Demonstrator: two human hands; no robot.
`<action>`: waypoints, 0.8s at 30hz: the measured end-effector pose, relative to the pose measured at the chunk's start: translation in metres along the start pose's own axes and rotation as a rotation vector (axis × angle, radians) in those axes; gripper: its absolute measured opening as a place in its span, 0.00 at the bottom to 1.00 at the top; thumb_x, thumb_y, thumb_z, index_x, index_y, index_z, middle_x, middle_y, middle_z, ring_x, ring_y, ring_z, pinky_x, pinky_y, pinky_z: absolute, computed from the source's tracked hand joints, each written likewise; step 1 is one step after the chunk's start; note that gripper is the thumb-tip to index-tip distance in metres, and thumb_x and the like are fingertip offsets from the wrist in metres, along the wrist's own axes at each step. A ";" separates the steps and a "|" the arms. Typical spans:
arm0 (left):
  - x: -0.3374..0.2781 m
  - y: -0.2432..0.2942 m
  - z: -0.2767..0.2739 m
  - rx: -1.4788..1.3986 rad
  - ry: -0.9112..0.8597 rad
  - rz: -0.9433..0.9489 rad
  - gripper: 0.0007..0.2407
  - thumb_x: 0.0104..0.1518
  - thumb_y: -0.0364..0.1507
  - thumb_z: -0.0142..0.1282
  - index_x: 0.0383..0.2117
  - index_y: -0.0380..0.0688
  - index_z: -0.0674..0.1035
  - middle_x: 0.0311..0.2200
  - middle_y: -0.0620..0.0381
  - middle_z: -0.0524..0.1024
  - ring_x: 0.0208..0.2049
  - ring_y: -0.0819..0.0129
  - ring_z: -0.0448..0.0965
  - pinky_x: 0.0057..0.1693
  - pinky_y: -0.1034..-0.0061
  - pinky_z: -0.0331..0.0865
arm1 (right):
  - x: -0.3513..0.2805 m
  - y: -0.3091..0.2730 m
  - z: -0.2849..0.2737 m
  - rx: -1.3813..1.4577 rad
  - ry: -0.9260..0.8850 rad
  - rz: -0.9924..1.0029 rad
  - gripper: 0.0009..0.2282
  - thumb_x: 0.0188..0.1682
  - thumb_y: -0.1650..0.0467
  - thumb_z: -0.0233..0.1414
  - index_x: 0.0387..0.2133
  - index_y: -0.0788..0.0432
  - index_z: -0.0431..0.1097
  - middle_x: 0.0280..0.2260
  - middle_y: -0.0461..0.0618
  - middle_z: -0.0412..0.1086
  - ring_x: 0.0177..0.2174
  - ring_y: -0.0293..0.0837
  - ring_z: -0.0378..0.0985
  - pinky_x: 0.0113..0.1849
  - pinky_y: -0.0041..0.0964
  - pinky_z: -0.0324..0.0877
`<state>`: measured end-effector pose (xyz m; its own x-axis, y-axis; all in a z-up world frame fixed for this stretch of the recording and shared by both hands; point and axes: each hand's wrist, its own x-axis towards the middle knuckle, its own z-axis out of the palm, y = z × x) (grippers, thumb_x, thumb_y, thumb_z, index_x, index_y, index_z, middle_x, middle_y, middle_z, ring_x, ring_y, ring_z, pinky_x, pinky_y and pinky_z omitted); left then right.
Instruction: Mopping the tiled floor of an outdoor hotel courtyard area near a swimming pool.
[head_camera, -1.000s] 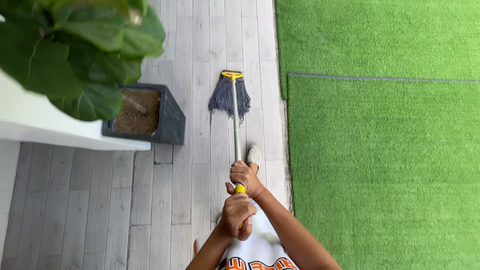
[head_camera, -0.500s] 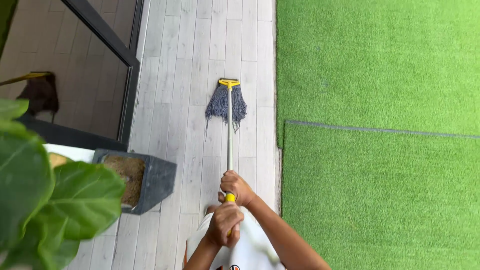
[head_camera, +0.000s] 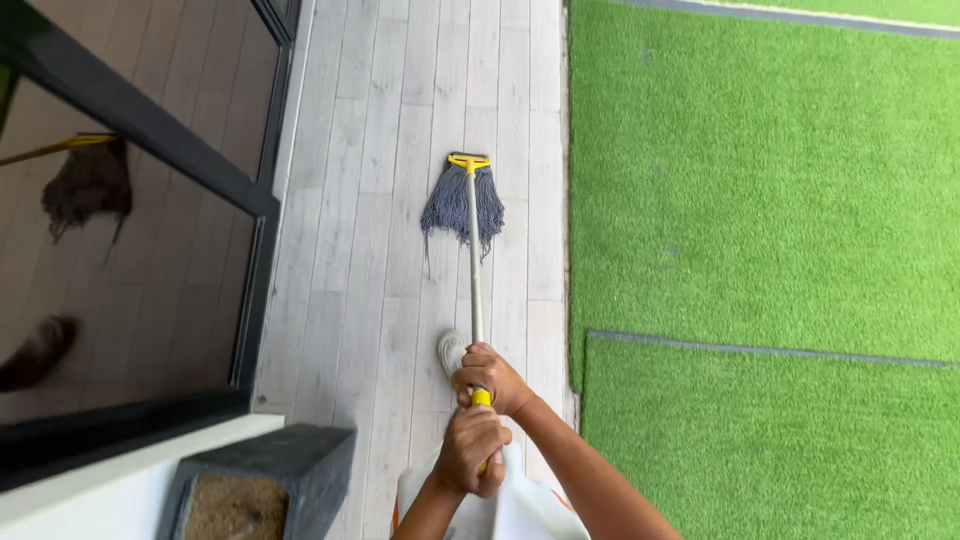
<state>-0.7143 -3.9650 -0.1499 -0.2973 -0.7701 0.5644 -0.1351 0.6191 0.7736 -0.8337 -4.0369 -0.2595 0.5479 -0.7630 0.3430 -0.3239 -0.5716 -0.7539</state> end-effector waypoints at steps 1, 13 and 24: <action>0.020 -0.012 -0.007 -0.001 -0.001 -0.010 0.03 0.39 0.25 0.44 0.19 0.43 0.71 0.15 0.54 0.64 0.19 0.62 0.59 0.35 0.70 0.62 | 0.021 0.011 -0.008 0.007 -0.003 0.006 0.02 0.34 0.70 0.57 0.18 0.56 0.72 0.20 0.43 0.62 0.27 0.44 0.63 0.52 0.40 0.64; 0.220 -0.138 -0.042 -0.134 0.065 0.052 0.03 0.39 0.26 0.44 0.19 0.42 0.70 0.14 0.56 0.62 0.17 0.64 0.57 0.33 0.71 0.62 | 0.211 0.118 -0.096 -0.039 0.156 -0.092 0.12 0.37 0.72 0.56 0.11 0.55 0.59 0.16 0.44 0.59 0.23 0.45 0.61 0.42 0.38 0.67; 0.410 -0.327 -0.029 -0.075 -0.018 0.012 0.02 0.42 0.26 0.44 0.19 0.44 0.71 0.14 0.58 0.61 0.18 0.66 0.58 0.32 0.71 0.61 | 0.367 0.327 -0.175 -0.057 0.144 -0.032 0.14 0.41 0.68 0.55 0.10 0.53 0.59 0.15 0.43 0.59 0.23 0.43 0.61 0.41 0.37 0.67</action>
<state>-0.7643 -4.4876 -0.1626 -0.3152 -0.7592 0.5695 -0.0601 0.6148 0.7864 -0.8739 -4.5568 -0.2820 0.4440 -0.7769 0.4464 -0.3534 -0.6097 -0.7095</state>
